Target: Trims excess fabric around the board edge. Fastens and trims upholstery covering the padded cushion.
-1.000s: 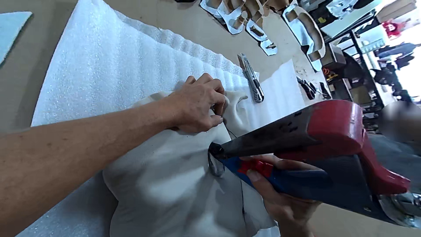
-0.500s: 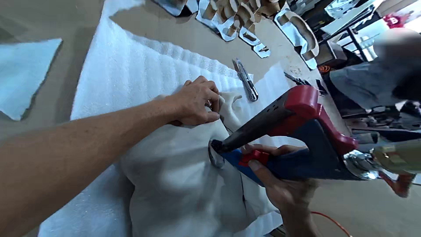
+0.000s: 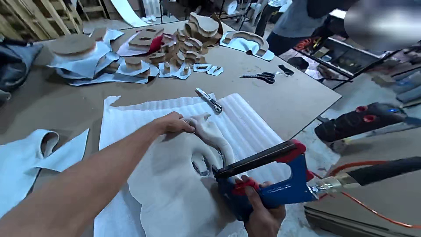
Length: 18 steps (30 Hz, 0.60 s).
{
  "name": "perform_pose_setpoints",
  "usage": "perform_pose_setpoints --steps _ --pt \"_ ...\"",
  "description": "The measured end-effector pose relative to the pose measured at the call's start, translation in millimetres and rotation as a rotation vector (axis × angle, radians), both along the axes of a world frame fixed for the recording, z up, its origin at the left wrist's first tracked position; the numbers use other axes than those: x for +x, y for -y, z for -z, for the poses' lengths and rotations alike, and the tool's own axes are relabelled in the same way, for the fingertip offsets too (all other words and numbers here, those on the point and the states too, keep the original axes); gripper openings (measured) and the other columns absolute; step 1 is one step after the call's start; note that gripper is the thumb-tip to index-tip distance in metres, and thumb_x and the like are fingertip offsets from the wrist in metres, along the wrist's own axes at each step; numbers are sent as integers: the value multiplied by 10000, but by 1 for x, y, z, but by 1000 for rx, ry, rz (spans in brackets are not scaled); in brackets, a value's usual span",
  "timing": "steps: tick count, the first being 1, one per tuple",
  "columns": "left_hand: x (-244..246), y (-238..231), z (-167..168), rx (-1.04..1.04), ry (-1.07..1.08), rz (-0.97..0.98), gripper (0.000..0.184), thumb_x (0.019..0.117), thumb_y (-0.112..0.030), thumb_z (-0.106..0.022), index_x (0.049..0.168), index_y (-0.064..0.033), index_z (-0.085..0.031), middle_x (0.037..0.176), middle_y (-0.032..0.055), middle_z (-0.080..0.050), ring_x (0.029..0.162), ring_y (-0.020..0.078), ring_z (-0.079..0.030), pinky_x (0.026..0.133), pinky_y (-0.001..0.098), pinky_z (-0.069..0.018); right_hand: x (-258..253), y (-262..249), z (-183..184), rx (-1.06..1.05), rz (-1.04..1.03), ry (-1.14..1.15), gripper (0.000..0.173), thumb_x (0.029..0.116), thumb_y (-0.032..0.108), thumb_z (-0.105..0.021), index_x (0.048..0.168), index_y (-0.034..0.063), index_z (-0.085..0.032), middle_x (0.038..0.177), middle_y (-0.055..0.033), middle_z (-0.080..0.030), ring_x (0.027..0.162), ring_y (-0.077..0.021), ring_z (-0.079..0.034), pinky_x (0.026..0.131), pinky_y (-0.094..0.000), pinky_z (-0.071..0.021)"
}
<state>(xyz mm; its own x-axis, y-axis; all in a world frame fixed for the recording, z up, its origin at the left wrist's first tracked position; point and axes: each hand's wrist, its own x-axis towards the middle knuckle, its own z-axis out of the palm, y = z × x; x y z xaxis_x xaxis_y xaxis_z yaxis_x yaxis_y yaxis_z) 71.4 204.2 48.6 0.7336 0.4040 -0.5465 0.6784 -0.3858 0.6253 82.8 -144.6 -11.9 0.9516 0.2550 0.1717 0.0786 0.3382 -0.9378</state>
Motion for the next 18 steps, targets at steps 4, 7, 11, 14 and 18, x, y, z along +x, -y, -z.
perform_pose_setpoints --steps 4,7,11,14,18 --pt "-31 6 -35 -173 236 -75 367 1008 -343 -649 1260 -79 -611 1001 116 -712 865 195 -702 790 400 -590 13 17 -13 38 11 -88 356 835 155 -800 1104 91 -576 980 -101 -778 878 -271 -774 791 -429 -659" --pt "-74 15 -48 -102 339 -321 328 1023 -331 -627 1262 -106 -632 996 125 -714 847 220 -708 769 438 -602 18 30 -43 10 -40 -57 306 884 153 -746 1125 149 -558 1006 -50 -784 897 -246 -776 801 -409 -659" --pt "-129 39 -9 -98 403 -674 368 1040 -391 -582 1274 -109 -613 993 150 -695 827 262 -687 730 481 -582 24 16 -76 3 -166 63 250 902 148 -756 1085 195 -593 1032 -49 -786 922 -251 -776 826 -404 -655" --pt "-153 44 18 352 336 -597 460 1033 -352 -598 1380 -50 -596 1332 211 -614 1205 386 -603 986 630 -486 17 -16 -75 -133 -218 212 288 870 157 -790 1076 161 -589 1000 -41 -782 906 -241 -773 806 -407 -662" --pt "-153 42 32 671 472 -399 371 941 -379 -656 1206 -130 -727 1375 147 -616 1336 391 -517 1048 667 -403 2 -62 -53 -339 -257 445 304 829 167 -813 1045 66 -625 948 -38 -779 879 -198 -772 779 -370 -671"
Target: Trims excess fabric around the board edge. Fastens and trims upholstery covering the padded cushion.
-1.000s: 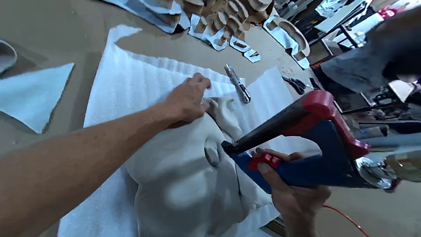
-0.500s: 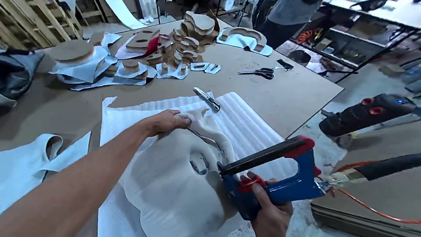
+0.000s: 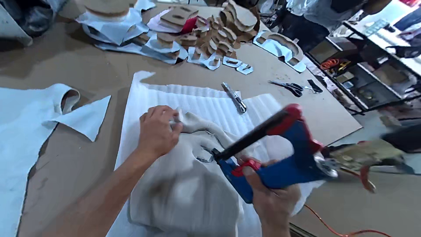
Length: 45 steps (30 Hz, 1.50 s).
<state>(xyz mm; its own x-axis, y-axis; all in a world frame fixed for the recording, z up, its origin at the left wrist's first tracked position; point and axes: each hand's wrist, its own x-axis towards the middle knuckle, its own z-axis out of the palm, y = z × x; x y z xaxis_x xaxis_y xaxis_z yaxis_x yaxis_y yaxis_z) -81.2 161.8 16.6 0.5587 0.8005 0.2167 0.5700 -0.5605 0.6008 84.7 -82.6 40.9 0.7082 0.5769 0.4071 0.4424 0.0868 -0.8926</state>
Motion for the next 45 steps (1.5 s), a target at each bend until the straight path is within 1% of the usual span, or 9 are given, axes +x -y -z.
perform_pose_setpoints --steps 3,7,12,18,25,32,39,42,45 --pt "9 -2 22 -90 -81 82 328 888 -468 -692 1113 -239 -758 1419 67 -591 1383 338 -475 1069 655 -379 -6 -20 13 -118 -71 88 315 831 178 -802 1045 24 -631 938 -59 -779 862 -196 -774 761 -359 -673" --pt "4 -16 39 -191 -9 209 344 942 -357 -660 1227 -170 -705 1427 87 -599 1348 275 -543 1123 575 -397 -2 -33 16 -202 -144 184 288 843 194 -796 1032 48 -635 941 -49 -783 857 -171 -773 744 -326 -669" --pt "3 -8 44 -296 114 151 485 985 -174 -547 1470 -173 -518 1401 68 -614 1285 240 -598 1042 518 -501 4 -39 15 -269 -228 165 308 832 221 -817 1061 84 -662 973 -34 -783 893 -176 -770 789 -335 -666" --pt "5 -2 52 -135 111 133 463 982 -162 -458 1431 -160 -574 1372 39 -651 1215 228 -646 972 471 -539 11 -48 25 -207 -345 112 327 852 196 -820 1121 151 -640 1013 -50 -779 922 -219 -768 804 -362 -664" --pt "8 4 54 -45 82 104 505 967 -154 -453 1461 -147 -559 1376 64 -660 1232 250 -648 1042 446 -508 28 -56 32 -174 -415 124 338 845 190 -821 1133 205 -644 1012 -44 -783 914 -221 -770 807 -348 -659" --pt "10 8 55 -34 76 96 513 973 -140 -435 1474 -132 -545 1392 70 -649 1279 219 -625 1116 414 -465 31 -53 34 -183 -454 146 350 868 229 -810 1173 289 -649 1050 40 -773 958 -137 -754 836 -289 -640" --pt "9 4 56 -62 89 92 504 985 -166 -441 1480 -150 -534 1370 32 -666 1238 220 -647 1049 436 -508 30 -51 31 -185 -482 179 296 887 218 -786 1148 244 -647 1020 14 -765 926 -163 -754 819 -321 -649" --pt "8 0 54 -129 145 93 490 980 -171 -491 1467 -176 -539 1354 17 -671 1191 204 -663 955 461 -546 12 -39 16 -191 -334 158 304 848 196 -817 1104 168 -657 1015 -37 -777 923 -214 -765 811 -363 -660" --pt "3 -4 51 -206 167 121 481 971 -132 -545 1451 -147 -561 1354 52 -663 1217 217 -653 995 484 -539 -16 -29 11 -178 -136 159 314 842 181 -815 1077 97 -625 990 -55 -778 918 -225 -769 811 -381 -667"
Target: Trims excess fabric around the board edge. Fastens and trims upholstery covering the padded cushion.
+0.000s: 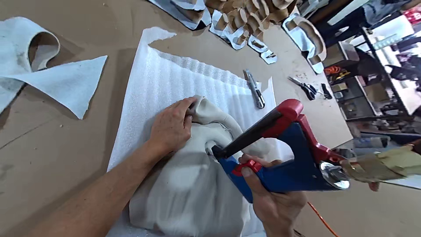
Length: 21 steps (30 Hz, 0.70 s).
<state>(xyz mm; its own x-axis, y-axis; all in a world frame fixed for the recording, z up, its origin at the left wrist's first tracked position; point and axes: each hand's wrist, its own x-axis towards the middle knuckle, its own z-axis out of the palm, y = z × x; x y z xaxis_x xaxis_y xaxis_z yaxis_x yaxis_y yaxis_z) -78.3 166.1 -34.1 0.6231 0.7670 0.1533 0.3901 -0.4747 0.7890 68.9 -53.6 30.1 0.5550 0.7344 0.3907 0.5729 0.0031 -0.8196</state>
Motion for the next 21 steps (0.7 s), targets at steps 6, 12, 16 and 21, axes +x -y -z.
perform_pose_setpoints --steps 6,12,16,21 --pt "13 -22 -19 70 -165 159 572 839 -415 -737 1344 -160 -650 1229 81 -671 1148 288 -629 934 550 -494 -37 -17 7 -38 300 20 333 805 119 -778 1041 -22 -589 932 -75 -775 861 -175 -774 754 -316 -669" --pt "15 -21 3 164 -141 171 415 945 -446 -604 1321 -291 -688 1473 50 -576 1446 291 -443 1143 599 -319 -43 -25 9 -47 337 52 324 816 116 -789 1038 12 -576 935 -57 -777 872 -171 -774 767 -309 -669" --pt "16 -25 3 188 -151 314 395 976 -321 -457 1252 -405 -727 1584 14 -476 1510 282 -365 1216 631 -202 -41 -23 15 -38 285 46 290 847 111 -787 1056 82 -588 975 -47 -778 904 -192 -772 796 -337 -666" --pt "16 -21 3 234 -198 338 431 948 -266 -464 1293 -355 -706 1619 49 -426 1528 338 -316 1212 641 -193 -37 -23 15 -37 169 -33 271 883 89 -762 1096 135 -601 1024 -59 -776 930 -217 -768 830 -349 -655"
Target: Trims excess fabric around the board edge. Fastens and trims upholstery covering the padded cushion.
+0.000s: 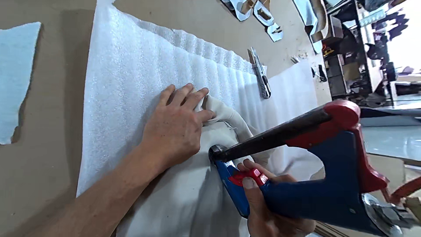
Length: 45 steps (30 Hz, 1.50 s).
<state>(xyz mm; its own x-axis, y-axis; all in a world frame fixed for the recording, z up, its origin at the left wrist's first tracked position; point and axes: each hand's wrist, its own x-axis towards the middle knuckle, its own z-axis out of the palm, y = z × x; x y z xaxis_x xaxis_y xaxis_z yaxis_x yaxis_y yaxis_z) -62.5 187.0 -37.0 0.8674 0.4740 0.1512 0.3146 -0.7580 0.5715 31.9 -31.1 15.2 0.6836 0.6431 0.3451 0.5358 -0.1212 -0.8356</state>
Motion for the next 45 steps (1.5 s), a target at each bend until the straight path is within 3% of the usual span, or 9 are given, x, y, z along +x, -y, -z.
perform_pose_setpoints --steps 6,12,17,25,31,36,39,42,45 --pt "0 3 1 -3 33 -11 420 934 -263 -480 1262 -341 -730 1594 46 -464 1525 359 -322 1222 648 -186 -6 -1 -1 -18 -34 -4 265 917 89 -731 1135 195 -625 1103 -3 -774 1018 -158 -752 891 -296 -629" --pt "1 2 1 -31 26 -23 416 952 -241 -476 1271 -339 -726 1596 32 -464 1526 325 -332 1235 620 -184 -5 -4 -1 18 -49 -8 221 921 76 -726 1075 190 -615 997 20 -763 926 -130 -749 852 -287 -633" --pt "0 0 0 -58 22 -39 407 974 -236 -472 1291 -330 -709 1588 28 -473 1530 308 -326 1246 605 -179 -21 3 -11 -43 111 2 232 913 64 -727 1085 135 -588 1040 -6 -776 972 -152 -757 879 -298 -637" --pt "1 0 3 -55 28 -42 422 981 -255 -436 1298 -333 -705 1580 31 -483 1529 307 -329 1244 601 -181 -36 -18 -8 -18 307 39 209 865 -23 -707 1024 38 -584 934 -35 -769 896 -153 -766 819 -287 -653" --pt "1 0 1 -49 42 -41 408 951 -252 -481 1269 -312 -728 1578 43 -482 1523 345 -327 1230 637 -176 -32 -16 -4 -11 253 14 225 900 67 -738 1053 95 -575 991 -28 -780 935 -161 -767 848 -294 -646" --pt "2 -1 4 -48 31 -44 417 969 -248 -448 1274 -335 -719 1572 18 -495 1525 308 -335 1239 608 -182 -27 -14 3 9 175 92 198 923 86 -731 1063 130 -599 954 17 -759 897 -134 -756 830 -292 -647" --pt "3 1 2 -37 68 -46 384 979 -245 -472 1255 -317 -729 1538 44 -529 1503 331 -366 1228 634 -197 -23 10 -20 37 203 80 254 902 112 -761 1126 117 -642 1062 -3 -771 990 -152 -750 887 -303 -632" --pt "0 -2 0 -55 73 -45 366 990 -255 -506 1282 -306 -720 1550 42 -517 1497 312 -381 1231 624 -206 -3 57 -63 38 250 52 264 934 118 -692 1189 72 -640 1202 22 -750 1098 -135 -721 968 -304 -600" --pt "-7 1 -10 -96 114 -157 522 960 -240 -629 1474 -187 -556 1614 100 -409 1427 328 -467 1161 575 -383 54 85 -95 137 424 -43 213 991 54 -516 1166 -64 -544 1095 -47 -749 993 -154 -743 893 -334 -628"
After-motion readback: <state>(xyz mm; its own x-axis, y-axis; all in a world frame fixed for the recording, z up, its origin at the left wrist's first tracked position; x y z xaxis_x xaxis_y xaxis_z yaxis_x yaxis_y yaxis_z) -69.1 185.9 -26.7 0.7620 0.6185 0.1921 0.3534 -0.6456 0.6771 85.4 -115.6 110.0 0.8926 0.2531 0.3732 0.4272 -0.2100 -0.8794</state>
